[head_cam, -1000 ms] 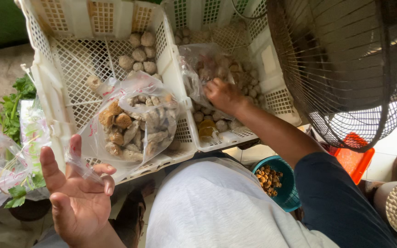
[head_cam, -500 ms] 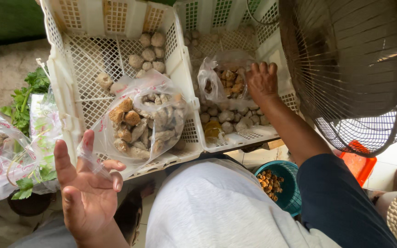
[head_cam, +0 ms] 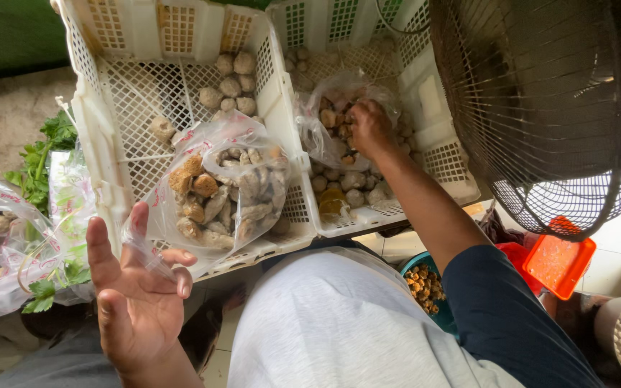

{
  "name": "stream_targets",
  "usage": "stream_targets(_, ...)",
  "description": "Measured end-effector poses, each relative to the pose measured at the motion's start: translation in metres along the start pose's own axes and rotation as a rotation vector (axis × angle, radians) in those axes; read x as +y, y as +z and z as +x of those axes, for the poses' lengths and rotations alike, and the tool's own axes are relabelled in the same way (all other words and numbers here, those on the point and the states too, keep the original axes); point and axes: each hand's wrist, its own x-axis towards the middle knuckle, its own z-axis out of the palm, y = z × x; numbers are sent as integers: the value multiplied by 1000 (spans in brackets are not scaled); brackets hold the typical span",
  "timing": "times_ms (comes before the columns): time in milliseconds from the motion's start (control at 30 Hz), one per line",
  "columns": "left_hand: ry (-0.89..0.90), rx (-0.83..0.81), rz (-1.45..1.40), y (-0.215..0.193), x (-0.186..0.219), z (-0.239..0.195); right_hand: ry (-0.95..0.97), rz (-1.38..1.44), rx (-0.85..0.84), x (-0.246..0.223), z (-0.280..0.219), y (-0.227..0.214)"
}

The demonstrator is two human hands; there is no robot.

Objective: The person sorts round meatballs from white crates into plastic bags. They handle the meatballs by hand, placing them into bags held open in the other hand, and occasionally inspect individual pieces before bagging.

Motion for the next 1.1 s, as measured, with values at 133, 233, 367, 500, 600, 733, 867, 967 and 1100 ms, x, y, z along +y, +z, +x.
stream_targets(133,4,-4,-25,3,1,1,-303,-354,-97,-2,-4,12)
stream_targets(233,11,1,-35,3,-1,-1,-251,-453,-215,-3,3,5)
stream_targets(367,22,-25,-51,4,-1,0,129,-309,-409,-1,5,-15)
stream_targets(500,27,-48,-65,6,-1,1,-44,-260,-306,-4,3,-22)
stream_targets(600,20,-49,-85,8,-2,3,-203,-310,-267,-10,5,-20)
stream_targets(733,21,-77,-92,9,-2,5,-89,-153,-376,-10,-6,-16)
stream_targets(867,29,-76,-98,7,-4,4,-33,-162,-408,-2,-12,-15)
stream_targets(967,36,-80,-103,6,-7,1,10,-31,-420,-2,-12,-29)
stream_targets(1100,29,-80,-86,4,-6,0,406,777,-354,-29,-15,-82)
